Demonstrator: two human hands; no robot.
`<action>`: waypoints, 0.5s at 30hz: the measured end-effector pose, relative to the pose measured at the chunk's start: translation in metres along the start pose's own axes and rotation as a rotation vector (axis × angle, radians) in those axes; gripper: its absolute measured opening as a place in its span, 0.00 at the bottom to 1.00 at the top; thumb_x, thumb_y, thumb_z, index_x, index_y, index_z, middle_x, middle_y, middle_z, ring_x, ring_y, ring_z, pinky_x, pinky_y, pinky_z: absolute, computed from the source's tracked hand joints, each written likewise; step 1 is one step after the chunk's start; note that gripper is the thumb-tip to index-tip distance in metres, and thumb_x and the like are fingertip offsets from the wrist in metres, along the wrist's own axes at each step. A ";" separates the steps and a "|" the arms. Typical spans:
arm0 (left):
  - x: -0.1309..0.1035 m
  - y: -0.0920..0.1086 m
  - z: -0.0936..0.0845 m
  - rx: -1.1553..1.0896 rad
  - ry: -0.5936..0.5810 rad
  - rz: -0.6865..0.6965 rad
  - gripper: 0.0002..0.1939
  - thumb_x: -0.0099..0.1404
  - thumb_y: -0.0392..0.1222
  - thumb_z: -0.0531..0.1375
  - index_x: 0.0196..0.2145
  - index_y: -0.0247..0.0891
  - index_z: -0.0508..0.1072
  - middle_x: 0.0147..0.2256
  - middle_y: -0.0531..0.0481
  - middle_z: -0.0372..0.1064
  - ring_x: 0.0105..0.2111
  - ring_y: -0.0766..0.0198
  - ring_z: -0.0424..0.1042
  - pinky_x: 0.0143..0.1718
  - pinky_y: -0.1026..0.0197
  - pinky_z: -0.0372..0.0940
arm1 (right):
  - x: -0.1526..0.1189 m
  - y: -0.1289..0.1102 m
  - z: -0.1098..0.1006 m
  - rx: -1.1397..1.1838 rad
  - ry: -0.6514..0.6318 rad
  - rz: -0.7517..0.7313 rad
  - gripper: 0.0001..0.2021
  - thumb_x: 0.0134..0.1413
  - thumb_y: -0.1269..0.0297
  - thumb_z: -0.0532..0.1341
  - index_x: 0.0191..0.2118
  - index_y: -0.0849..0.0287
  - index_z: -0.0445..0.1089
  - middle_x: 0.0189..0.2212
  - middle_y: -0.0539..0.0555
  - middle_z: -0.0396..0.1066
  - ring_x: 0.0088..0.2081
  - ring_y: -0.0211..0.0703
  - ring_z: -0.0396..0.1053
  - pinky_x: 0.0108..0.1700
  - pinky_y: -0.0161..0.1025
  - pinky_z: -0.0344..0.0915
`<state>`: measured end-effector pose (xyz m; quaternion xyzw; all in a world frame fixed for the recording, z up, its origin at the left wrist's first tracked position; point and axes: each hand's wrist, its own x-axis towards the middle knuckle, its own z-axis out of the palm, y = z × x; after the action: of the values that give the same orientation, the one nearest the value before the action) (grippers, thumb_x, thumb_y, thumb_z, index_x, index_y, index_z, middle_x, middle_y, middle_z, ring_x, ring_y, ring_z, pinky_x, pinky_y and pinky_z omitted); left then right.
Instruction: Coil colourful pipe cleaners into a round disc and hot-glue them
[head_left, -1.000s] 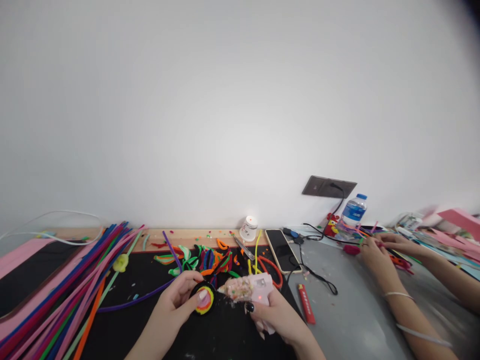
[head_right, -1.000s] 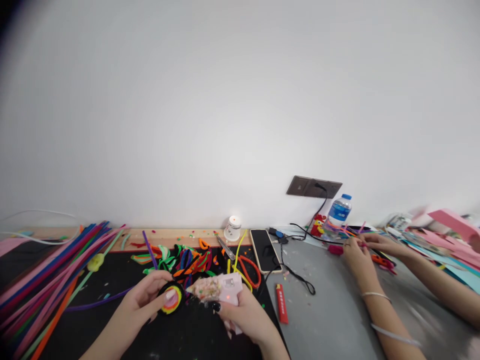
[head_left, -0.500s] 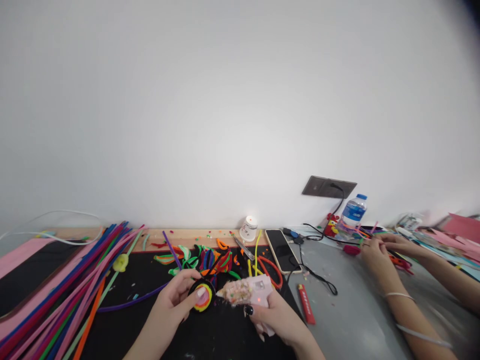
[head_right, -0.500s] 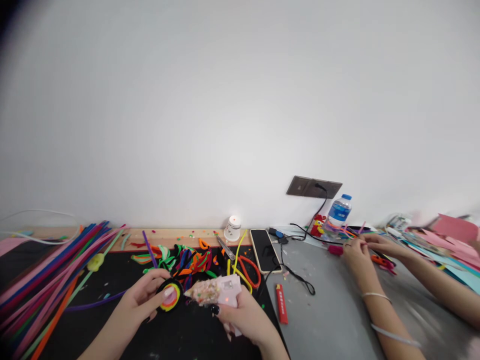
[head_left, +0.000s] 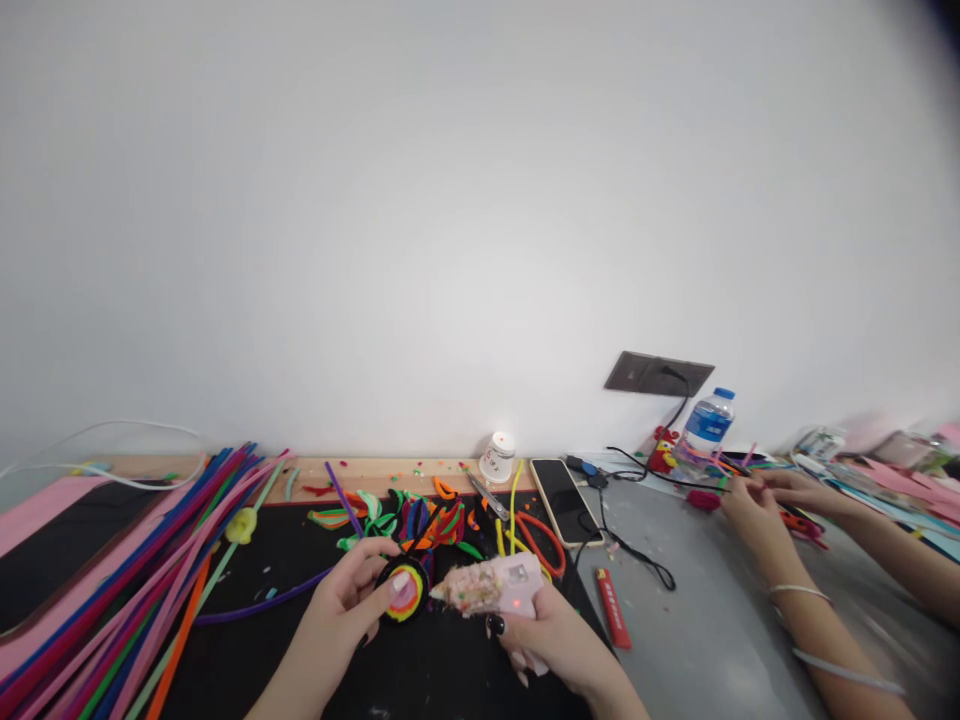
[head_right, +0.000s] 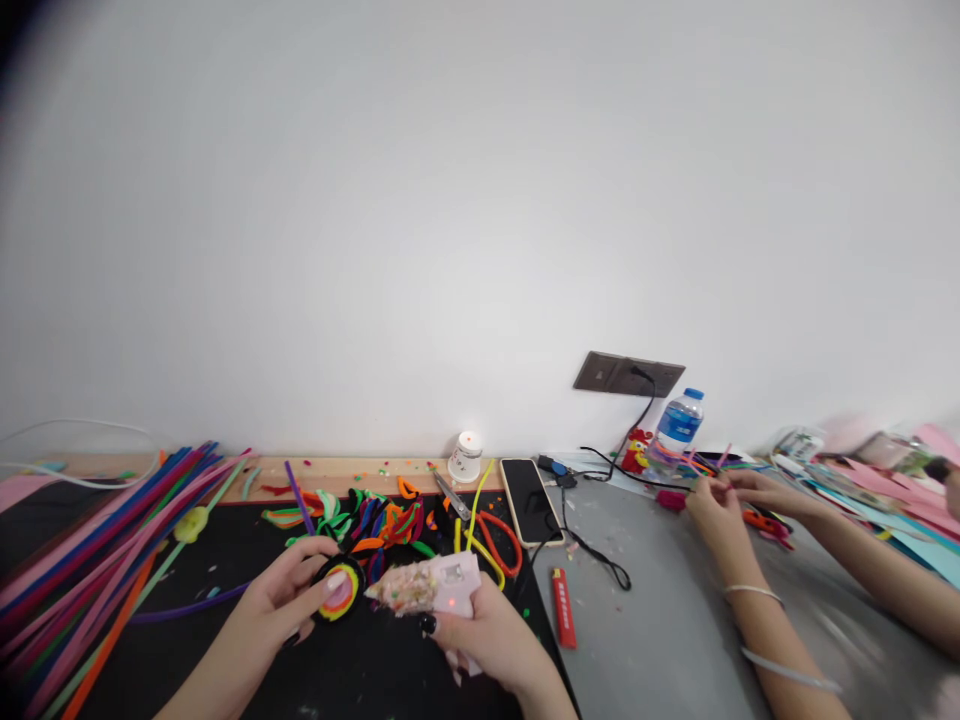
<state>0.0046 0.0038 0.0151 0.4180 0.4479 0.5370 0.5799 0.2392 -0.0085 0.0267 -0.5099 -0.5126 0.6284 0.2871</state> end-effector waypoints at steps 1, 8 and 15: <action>0.000 -0.001 0.000 0.000 0.005 -0.002 0.19 0.47 0.52 0.66 0.34 0.41 0.68 0.24 0.56 0.68 0.17 0.72 0.55 0.13 0.72 0.49 | 0.000 -0.001 0.000 0.001 0.000 -0.002 0.27 0.37 0.52 0.66 0.42 0.63 0.63 0.13 0.40 0.59 0.13 0.28 0.52 0.16 0.27 0.52; 0.003 -0.006 -0.002 -0.024 -0.014 0.010 0.19 0.48 0.50 0.67 0.34 0.41 0.68 0.20 0.58 0.65 0.16 0.72 0.54 0.12 0.73 0.48 | -0.001 -0.004 0.002 0.004 -0.002 -0.018 0.28 0.38 0.52 0.66 0.44 0.64 0.63 0.13 0.40 0.59 0.13 0.28 0.52 0.16 0.27 0.51; 0.002 -0.003 -0.001 -0.021 -0.006 0.002 0.20 0.47 0.53 0.67 0.34 0.40 0.68 0.20 0.58 0.64 0.16 0.73 0.54 0.13 0.74 0.49 | -0.001 -0.004 0.003 -0.017 0.034 -0.008 0.28 0.36 0.52 0.66 0.44 0.65 0.64 0.13 0.40 0.59 0.13 0.27 0.52 0.16 0.28 0.49</action>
<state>0.0049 0.0052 0.0117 0.4140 0.4402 0.5410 0.5849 0.2362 -0.0094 0.0309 -0.5211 -0.5147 0.6141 0.2941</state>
